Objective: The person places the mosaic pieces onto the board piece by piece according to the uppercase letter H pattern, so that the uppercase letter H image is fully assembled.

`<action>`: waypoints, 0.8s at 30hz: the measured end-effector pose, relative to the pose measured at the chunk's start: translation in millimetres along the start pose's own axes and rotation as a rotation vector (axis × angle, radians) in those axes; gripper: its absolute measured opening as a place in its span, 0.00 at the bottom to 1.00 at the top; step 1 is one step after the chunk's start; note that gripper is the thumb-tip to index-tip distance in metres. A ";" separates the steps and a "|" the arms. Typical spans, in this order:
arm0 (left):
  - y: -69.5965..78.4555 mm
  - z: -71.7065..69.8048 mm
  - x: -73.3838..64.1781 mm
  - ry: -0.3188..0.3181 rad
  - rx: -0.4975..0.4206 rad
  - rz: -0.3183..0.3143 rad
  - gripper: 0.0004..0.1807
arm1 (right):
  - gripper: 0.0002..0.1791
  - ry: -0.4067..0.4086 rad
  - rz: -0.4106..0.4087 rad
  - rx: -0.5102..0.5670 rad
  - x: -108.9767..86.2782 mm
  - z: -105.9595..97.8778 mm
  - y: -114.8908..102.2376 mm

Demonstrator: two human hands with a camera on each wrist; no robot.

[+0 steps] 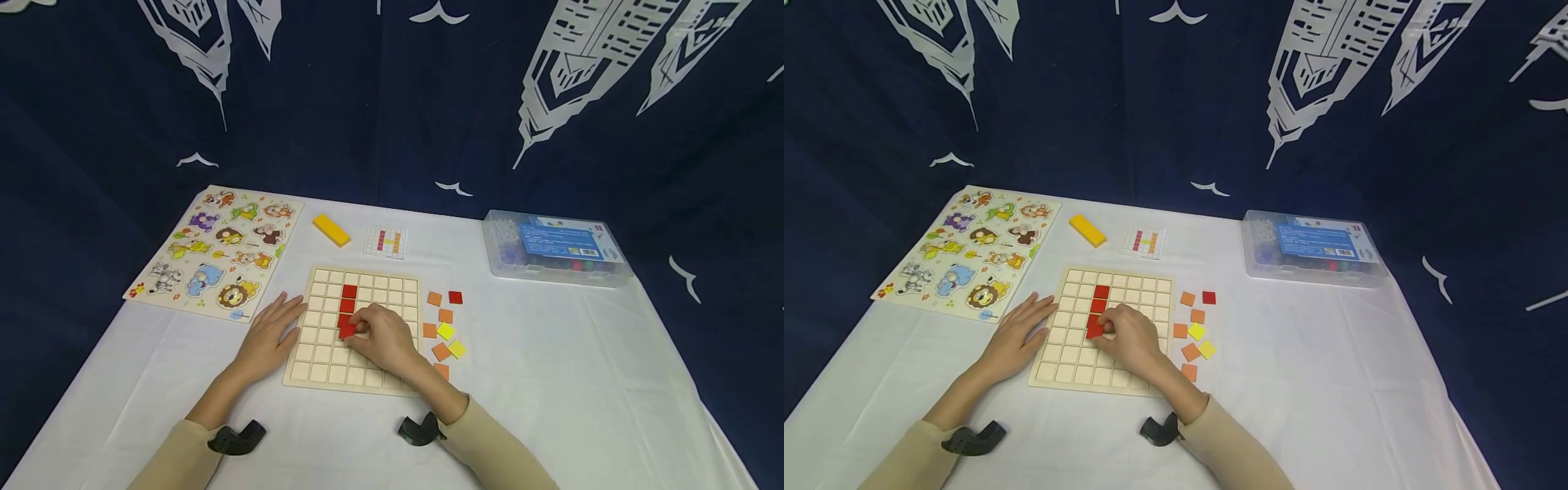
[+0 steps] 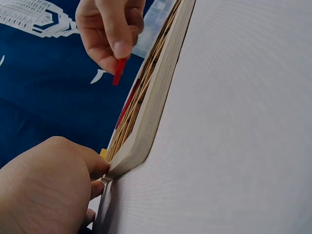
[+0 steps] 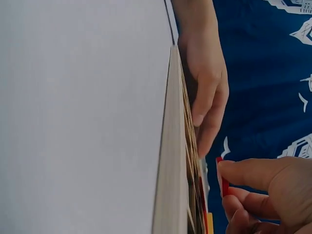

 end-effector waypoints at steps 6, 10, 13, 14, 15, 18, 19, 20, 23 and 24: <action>-0.7 0.3 -0.2 -0.004 0.004 -0.009 0.25 | 0.12 -0.010 0.000 -0.025 -1.2 10.3 0.7; 0.1 0.4 0.0 -0.006 0.004 -0.009 0.26 | 0.12 -0.019 0.004 -0.038 -1.8 14.4 2.2; 1.2 0.0 0.2 -0.005 0.004 -0.006 0.25 | 0.12 -0.016 -0.002 -0.040 -2.0 15.5 2.6; 1.6 -0.1 0.2 -0.005 0.004 -0.004 0.25 | 0.12 -0.015 -0.004 -0.039 -2.0 15.7 2.6; 1.8 -0.3 0.2 -0.004 0.004 -0.003 0.25 | 0.12 -0.013 -0.007 -0.038 -2.1 15.7 2.7; 2.5 -0.6 0.2 -0.001 0.004 0.000 0.25 | 0.12 -0.012 -0.011 -0.029 -2.5 15.6 3.1; 2.6 -0.6 0.2 0.000 0.004 0.002 0.25 | 0.12 -0.014 -0.013 -0.021 -2.7 15.8 3.1; 2.6 -0.5 0.1 0.000 0.005 0.003 0.25 | 0.12 -0.016 -0.015 -0.014 -2.8 15.8 3.2; 2.4 -0.2 -0.1 0.002 0.006 0.004 0.25 | 0.12 -0.023 -0.020 0.009 -3.3 16.3 3.5; 2.3 -0.1 -0.1 0.002 0.007 0.005 0.25 | 0.12 -0.027 -0.023 0.014 -3.5 16.5 3.5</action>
Point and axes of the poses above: each hand's wrist, its own x-axis towards the middle knuckle, its own z-axis out of the palm, y = z × x, the point moved 10 cm from there along x, towards the middle knuckle, and after that the axes turned 9 degrees about z, right-handed, at the moved point
